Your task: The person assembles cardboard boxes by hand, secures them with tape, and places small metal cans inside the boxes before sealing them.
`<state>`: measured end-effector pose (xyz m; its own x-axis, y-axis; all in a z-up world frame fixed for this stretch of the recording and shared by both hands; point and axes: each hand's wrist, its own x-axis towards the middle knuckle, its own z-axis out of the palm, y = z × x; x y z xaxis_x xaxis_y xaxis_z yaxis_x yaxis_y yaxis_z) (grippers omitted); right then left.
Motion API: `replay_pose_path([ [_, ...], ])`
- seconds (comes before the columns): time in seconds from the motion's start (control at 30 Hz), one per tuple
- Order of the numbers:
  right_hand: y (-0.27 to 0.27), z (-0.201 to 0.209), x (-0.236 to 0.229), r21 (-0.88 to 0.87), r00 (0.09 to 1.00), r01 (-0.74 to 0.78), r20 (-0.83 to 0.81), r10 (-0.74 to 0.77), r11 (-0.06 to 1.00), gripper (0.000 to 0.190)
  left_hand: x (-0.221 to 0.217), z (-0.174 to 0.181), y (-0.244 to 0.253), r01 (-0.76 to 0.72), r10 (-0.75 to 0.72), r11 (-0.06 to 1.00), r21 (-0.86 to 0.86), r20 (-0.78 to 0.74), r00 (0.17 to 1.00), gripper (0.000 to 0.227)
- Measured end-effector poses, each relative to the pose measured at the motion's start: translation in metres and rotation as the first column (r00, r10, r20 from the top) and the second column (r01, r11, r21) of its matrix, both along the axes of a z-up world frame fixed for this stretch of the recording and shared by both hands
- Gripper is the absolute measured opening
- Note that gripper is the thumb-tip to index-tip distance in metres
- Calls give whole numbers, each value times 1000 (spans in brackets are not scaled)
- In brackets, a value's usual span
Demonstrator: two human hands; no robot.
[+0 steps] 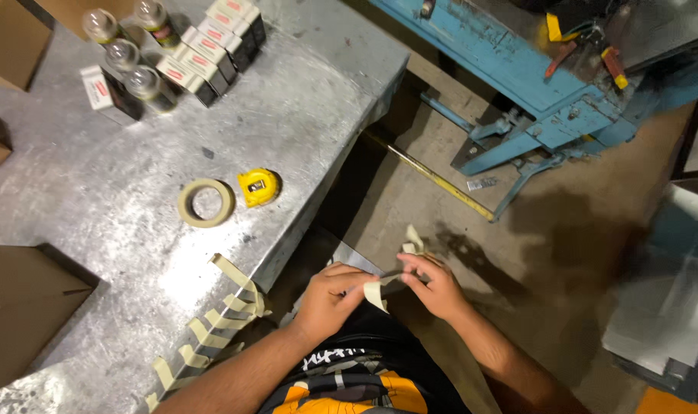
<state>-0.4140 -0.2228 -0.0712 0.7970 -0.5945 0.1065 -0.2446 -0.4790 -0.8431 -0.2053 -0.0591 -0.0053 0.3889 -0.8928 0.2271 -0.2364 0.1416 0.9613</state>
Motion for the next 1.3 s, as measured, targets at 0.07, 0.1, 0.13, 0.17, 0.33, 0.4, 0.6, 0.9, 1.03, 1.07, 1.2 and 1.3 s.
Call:
replay_pose_path([
  [0.07, -3, -12, 5, 69, 998, -62, 34, 60, 996, 13, 9, 0, 3, -74, 75, 997, 25, -70, 995, 17],
  [0.1, -4, -17, 5, 142, 991, -124, 63, 116, 982, 14, 12, 0, 6, -143, 151, 988, 60, -147, 978, 19],
  [0.13, 2, -6, 12, 142, 991, -126, 64, 118, 982, 14, 19, 9, 8, -145, 152, 988, 59, -145, 978, 19],
  [0.17, 7, 5, 18, 382, 985, -151, -18, 170, 912, 23, 26, 18, 10, -174, 185, 982, 77, -174, 967, 18],
  [0.33, 12, -17, 54, 806, 983, -81, -33, 182, 586, 14, 76, 38, 24, -376, 390, 921, 102, -224, 893, 13],
  [0.4, 13, -18, 70, 831, 956, -187, 31, 292, 524, 14, 104, 37, 35, -534, 531, 841, 85, -312, 788, 14],
  [0.6, 21, 24, 113, 842, 899, -359, 195, 391, 404, 29, 155, 113, 69, -756, 727, 640, 135, -424, 540, 8],
  [0.9, 47, 74, 153, 865, 928, -341, 248, 277, 369, 52, 207, 118, 126, -838, 733, 545, -4, -483, 479, 17],
  [1.03, 52, 74, 177, 814, 960, -254, 144, 242, 523, 37, 204, 131, 135, -860, 756, 508, -41, -458, 468, 16],
  [1.07, 51, 69, 182, 796, 961, -254, 145, 234, 549, 34, 205, 131, 137, -869, 771, 493, -42, -443, 458, 17],
  [1.2, 46, 64, 193, 765, 968, -237, 129, 217, 599, 25, 206, 132, 141, -894, 801, 446, -54, -423, 425, 16],
  [1.3, 45, 64, 196, 766, 975, -215, 129, 182, 606, 20, 203, 132, 140, -908, 809, 409, -89, -426, 406, 13],
])
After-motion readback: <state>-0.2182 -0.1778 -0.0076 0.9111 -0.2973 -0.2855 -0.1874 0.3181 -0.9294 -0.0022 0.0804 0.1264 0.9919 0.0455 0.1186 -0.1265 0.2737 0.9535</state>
